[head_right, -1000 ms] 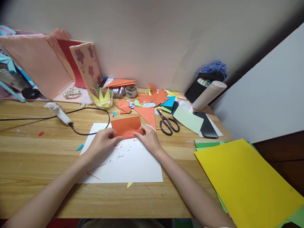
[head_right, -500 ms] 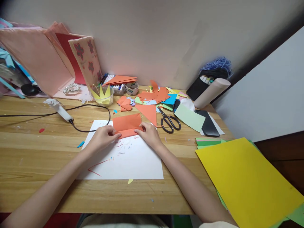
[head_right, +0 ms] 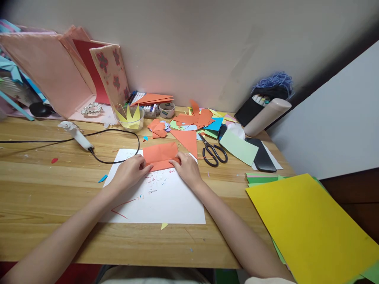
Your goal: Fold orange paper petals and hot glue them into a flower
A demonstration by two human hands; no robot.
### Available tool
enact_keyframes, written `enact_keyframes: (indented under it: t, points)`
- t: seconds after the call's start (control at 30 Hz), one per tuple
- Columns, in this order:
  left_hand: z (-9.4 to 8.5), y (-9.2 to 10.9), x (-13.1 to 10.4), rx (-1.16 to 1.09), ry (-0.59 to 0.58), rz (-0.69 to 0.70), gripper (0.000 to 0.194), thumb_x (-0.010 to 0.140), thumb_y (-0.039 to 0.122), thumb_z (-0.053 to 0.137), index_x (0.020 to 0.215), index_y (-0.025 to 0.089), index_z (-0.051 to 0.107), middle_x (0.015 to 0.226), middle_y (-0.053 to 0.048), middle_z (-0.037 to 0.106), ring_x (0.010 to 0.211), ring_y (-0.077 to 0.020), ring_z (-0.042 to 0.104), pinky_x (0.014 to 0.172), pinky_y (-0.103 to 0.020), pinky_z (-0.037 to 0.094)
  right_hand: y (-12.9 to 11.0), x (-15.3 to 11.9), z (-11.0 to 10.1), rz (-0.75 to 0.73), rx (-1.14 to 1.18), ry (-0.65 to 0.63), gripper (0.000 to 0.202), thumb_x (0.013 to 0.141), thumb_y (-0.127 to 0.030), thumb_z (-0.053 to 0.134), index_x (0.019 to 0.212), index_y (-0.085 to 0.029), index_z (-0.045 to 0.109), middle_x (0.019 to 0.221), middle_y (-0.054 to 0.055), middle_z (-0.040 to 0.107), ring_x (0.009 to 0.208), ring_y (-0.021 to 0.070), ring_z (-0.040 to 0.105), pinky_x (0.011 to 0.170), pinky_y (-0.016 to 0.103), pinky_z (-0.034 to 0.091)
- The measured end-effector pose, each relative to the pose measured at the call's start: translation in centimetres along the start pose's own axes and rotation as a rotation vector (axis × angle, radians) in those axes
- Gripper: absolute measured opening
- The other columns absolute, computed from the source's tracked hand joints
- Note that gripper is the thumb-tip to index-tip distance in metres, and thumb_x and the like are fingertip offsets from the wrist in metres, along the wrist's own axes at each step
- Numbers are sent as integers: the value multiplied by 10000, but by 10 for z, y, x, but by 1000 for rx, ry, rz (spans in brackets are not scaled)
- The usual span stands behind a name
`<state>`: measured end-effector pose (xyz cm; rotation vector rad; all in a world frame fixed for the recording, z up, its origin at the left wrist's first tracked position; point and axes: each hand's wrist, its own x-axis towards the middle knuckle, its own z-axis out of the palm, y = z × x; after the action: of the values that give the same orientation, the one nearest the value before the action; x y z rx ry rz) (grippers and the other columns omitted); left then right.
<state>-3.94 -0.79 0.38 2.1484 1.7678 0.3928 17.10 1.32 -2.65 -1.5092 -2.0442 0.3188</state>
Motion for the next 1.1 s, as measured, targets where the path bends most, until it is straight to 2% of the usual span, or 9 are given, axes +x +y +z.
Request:
enact_keyframes:
  t: [0.3,0.4,0.53,0.6,0.67,0.73,0.93,1.0,1.1]
  points:
    - [0,-1,-1,61,26,33,282,824,379,465,628,180,502,745,-51,545,705,-192,522,558,-285,313,-2,-6,4,-50,-65,34,247,875,-383,439,691,-218,439,673,44,531,680,211,488,605,320,363]
    - [0,-1,-1,98,50,52,263,819,368,477,636,181,498,735,-54,541,698,-201,520,599,-307,333,0,-7,5,-14,-77,53,236,876,-382,442,705,-218,444,682,45,528,684,213,480,604,325,367]
    - [3,1,-2,128,147,36,167,796,343,521,807,178,493,820,-61,533,747,-218,514,624,-320,353,4,-6,2,28,-76,89,188,873,-328,461,726,-212,457,723,54,533,729,221,477,632,334,392]
    - [5,3,-2,134,182,80,139,806,295,507,870,175,479,870,-73,528,781,-225,508,644,-329,363,4,-5,0,11,-96,110,138,862,-291,482,760,-200,488,762,70,541,758,231,478,672,357,410]
    - [9,5,-3,126,162,172,80,842,213,427,889,178,481,884,-75,529,775,-217,504,655,-333,368,2,-5,-3,-49,-116,118,87,862,-240,475,828,-186,534,828,92,553,812,244,483,723,384,422]
    - [13,7,-4,113,126,245,160,855,137,346,898,179,494,874,-74,529,747,-205,498,653,-332,373,-4,-7,-6,-165,-102,82,150,873,-177,429,910,-184,575,894,105,569,876,244,492,767,388,433]
    - [19,7,-5,57,109,282,207,846,101,318,924,167,498,871,-78,539,789,-202,504,689,-337,388,-29,-22,-7,-567,-30,-184,345,874,-123,407,1191,-192,524,1151,87,594,1048,197,529,869,345,452]
    - [18,6,-4,40,100,285,194,851,113,321,917,168,494,868,-76,546,794,-201,507,691,-336,389,-33,-26,-6,-601,-64,-203,363,866,-120,416,1207,-183,522,1164,86,602,1066,200,538,882,356,450]
    - [17,6,-4,36,92,279,210,848,98,305,914,170,491,871,-71,545,792,-197,505,688,-331,387,-32,-29,-5,-554,-129,-171,352,852,-104,429,1167,-186,562,1141,81,624,1025,203,574,880,380,450]
